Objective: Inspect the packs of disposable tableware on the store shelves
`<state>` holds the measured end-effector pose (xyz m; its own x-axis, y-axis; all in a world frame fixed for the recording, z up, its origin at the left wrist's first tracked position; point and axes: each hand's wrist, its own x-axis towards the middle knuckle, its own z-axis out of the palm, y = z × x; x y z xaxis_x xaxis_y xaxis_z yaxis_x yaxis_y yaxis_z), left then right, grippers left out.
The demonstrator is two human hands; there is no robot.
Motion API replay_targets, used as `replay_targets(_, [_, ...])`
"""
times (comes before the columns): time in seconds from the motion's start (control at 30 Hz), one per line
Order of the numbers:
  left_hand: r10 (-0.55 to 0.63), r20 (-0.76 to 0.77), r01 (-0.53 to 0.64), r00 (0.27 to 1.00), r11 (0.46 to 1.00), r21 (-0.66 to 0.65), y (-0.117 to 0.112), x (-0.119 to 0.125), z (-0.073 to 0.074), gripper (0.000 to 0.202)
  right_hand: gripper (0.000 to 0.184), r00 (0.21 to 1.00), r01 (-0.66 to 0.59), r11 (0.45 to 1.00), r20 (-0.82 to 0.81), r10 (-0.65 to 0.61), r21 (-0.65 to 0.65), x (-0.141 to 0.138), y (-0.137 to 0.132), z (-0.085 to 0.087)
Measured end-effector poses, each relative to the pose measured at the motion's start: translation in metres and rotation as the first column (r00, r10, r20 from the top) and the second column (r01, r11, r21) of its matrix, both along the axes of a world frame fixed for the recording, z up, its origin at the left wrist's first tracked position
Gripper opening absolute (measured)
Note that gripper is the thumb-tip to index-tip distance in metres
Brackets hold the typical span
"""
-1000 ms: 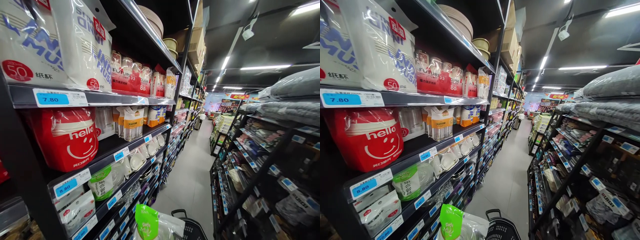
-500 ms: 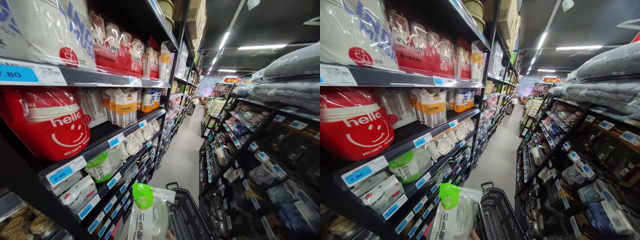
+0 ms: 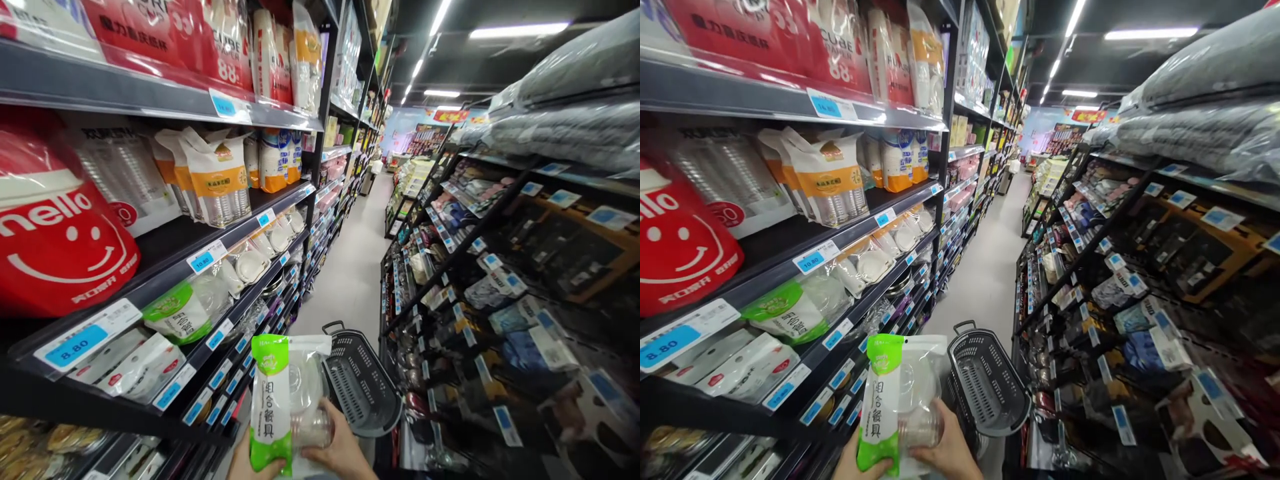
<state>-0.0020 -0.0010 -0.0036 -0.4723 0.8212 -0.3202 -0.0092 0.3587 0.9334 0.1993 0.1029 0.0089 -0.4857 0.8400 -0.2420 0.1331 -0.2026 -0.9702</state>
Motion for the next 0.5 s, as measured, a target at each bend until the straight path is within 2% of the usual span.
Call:
replay_targets(0.17, [-0.075,-0.006,0.075,0.997,0.997,0.035,-0.0045,0.0025,0.0044,0.074,0.097,0.993,0.118,0.992,0.002,-0.118,-0.051,0.0035,-0.003,-0.0048])
replay_targets(0.3, [-0.096,-0.038,0.097,0.995,0.995,0.018,-0.0061,0.0039,0.0063,0.077,0.087,0.996,0.053,0.995,-0.072,-0.059,-0.086,0.0023,-0.0036,0.0014])
replay_targets(0.4, [-0.078,-0.186,0.078,0.979,0.997,-0.006,-0.0073,0.0046,0.0027,0.093,0.079,0.995,0.003,0.997,-0.098,-0.011,-0.076,0.0004,-0.0036,0.0042])
replay_targets(0.5, [-0.077,-0.415,0.117,0.907,0.991,0.072,-0.0091,0.0055,0.0042,0.099,0.085,0.993,0.026,0.993,-0.115,-0.039,-0.112,-0.0013,-0.0043,0.0024])
